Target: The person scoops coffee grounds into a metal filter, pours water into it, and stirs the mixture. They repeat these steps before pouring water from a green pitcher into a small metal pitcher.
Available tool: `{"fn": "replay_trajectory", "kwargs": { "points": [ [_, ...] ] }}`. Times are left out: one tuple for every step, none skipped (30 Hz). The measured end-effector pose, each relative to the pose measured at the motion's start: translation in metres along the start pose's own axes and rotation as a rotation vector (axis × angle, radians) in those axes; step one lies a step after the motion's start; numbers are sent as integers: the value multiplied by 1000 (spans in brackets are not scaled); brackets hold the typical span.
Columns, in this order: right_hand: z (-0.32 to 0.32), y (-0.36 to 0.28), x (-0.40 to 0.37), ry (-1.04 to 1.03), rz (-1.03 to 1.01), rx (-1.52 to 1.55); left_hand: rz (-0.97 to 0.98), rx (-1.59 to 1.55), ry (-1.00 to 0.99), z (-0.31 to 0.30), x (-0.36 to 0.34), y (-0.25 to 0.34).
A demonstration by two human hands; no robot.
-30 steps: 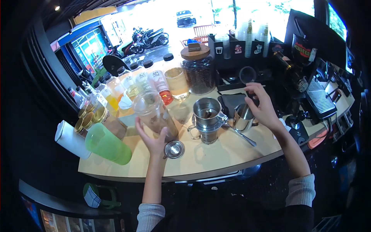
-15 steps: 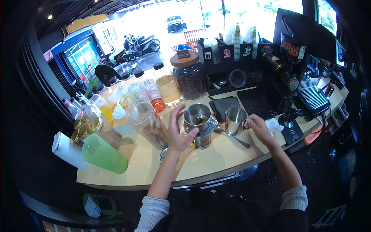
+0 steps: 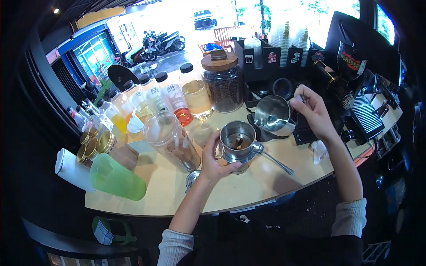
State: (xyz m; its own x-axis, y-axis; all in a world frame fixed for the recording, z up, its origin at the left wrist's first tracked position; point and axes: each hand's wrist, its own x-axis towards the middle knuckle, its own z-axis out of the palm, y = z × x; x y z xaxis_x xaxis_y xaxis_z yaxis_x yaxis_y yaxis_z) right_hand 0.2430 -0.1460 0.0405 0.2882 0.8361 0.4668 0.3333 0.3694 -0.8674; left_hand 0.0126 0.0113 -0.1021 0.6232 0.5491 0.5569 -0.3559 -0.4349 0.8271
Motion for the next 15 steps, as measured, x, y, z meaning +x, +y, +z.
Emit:
{"fn": "replay_trajectory", "kwargs": {
  "points": [
    [5,-6,6,-2,2,0,-13,-16,6,1,0,0],
    [9,-12,11,-36,-6,0,-14,-17,9,2,1,-1],
    [13,-15,16,-71,-13,2,9,-14,19,2,1,-1],
    [17,-18,20,-76,-12,3,32,-10,28,2,1,-1],
    [20,-20,25,-99,-34,-45,30,-8,32,2,2,-1],
    [22,-21,28,-121,-57,-94,41,-11,37,2,2,-1],
    [23,-23,32,-124,-56,-91,53,-14,42,2,3,-1],
    [24,-25,35,-150,-72,-173,51,-12,44,2,3,-2],
    [25,-27,38,-175,-88,-255,53,-5,47,2,3,-3],
    [27,-28,40,-177,-86,-253,56,2,50,2,3,-4],
    [29,-28,42,-185,-131,-294,53,3,52,0,3,-5],
    [31,-29,44,-193,-176,-336,43,24,22,-1,3,-7],
    [33,-31,44,-194,-174,-334,33,46,-9,-2,3,-8],
    [35,-33,45,-218,-165,-325,30,46,-8,-2,3,-8],
    [36,-35,45,-241,-157,-317,26,39,-6,-2,3,-7]
  ]
}}
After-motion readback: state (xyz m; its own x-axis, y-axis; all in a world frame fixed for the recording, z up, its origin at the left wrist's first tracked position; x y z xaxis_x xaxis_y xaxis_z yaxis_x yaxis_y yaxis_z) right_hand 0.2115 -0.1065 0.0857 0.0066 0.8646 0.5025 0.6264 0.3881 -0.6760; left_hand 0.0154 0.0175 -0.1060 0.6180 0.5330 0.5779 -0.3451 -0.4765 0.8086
